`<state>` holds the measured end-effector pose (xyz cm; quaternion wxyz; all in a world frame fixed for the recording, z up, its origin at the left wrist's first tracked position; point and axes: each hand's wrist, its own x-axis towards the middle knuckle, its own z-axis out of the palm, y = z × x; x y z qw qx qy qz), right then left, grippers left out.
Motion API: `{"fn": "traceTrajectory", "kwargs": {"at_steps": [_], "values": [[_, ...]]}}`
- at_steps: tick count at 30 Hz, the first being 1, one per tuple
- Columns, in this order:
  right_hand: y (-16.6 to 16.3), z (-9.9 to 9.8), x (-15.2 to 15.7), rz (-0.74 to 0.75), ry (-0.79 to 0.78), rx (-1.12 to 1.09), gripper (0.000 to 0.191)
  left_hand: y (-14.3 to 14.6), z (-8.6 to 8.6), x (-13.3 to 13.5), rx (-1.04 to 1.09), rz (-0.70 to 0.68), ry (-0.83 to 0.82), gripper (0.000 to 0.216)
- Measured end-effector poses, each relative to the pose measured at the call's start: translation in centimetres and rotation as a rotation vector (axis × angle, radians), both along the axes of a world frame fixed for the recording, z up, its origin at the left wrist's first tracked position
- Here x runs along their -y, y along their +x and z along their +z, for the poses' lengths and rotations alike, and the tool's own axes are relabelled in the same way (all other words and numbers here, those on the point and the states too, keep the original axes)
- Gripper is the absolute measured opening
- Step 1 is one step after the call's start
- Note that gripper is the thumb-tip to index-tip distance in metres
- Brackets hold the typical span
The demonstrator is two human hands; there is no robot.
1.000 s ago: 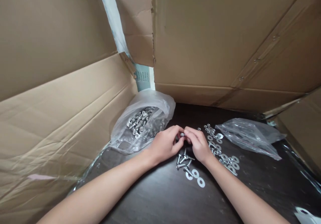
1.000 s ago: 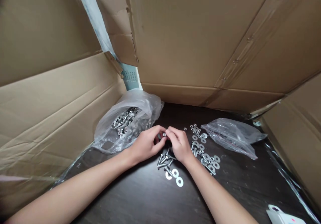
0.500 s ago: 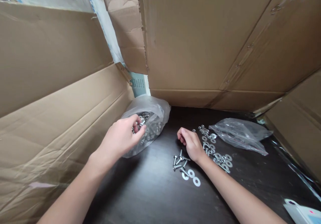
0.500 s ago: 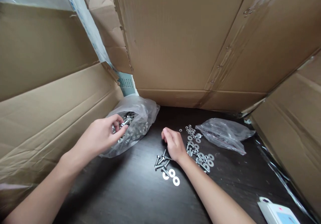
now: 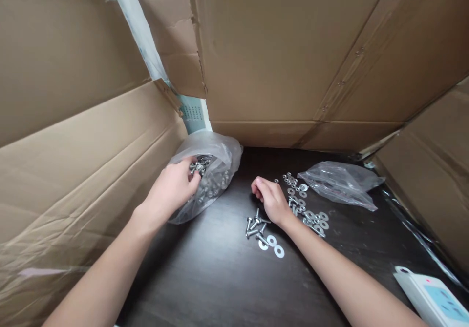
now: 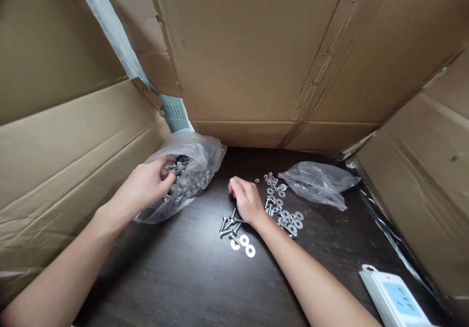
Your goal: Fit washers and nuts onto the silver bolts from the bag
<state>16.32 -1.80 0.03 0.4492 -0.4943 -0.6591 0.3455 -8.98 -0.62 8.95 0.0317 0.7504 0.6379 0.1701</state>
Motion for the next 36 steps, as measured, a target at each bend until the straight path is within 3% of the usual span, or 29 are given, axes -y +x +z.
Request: {"fn": "traceTrajectory", "kwargs": {"at_steps": [3,5,8,14,27,31,36], "values": [[0.1,0.1,-0.1,0.005,-0.006,-0.012,0.044,2.8,0.8,2.7,0.206,-0.162,0.041,0.027],[0.1,0.1,-0.2,0.008,-0.014,-0.039,0.041,5.1,0.8,4.0,0.276,-0.389,-0.094,0.022],[0.2,0.1,-0.4,-0.020,-0.059,-0.160,0.036,7.6,-0.3,4.4,0.170,-0.578,-0.252,0.015],[0.2,-0.1,-0.7,-0.087,-0.102,-0.341,0.029,8.7,-3.0,2.7,-0.017,-0.743,-0.259,0.031],[0.1,0.1,-0.9,-0.166,-0.064,-0.399,0.028,10.3,-4.8,2.4,0.066,-0.665,-0.251,0.013],[0.1,3.0,-0.6,-0.161,0.000,-0.321,0.022,10.3,-4.9,2.4,0.053,-0.662,-0.294,0.014],[2.4,9.7,2.0,0.099,-0.135,0.240,0.012,10.0,-5.1,1.6,0.140,-0.683,-0.288,0.012]]}}
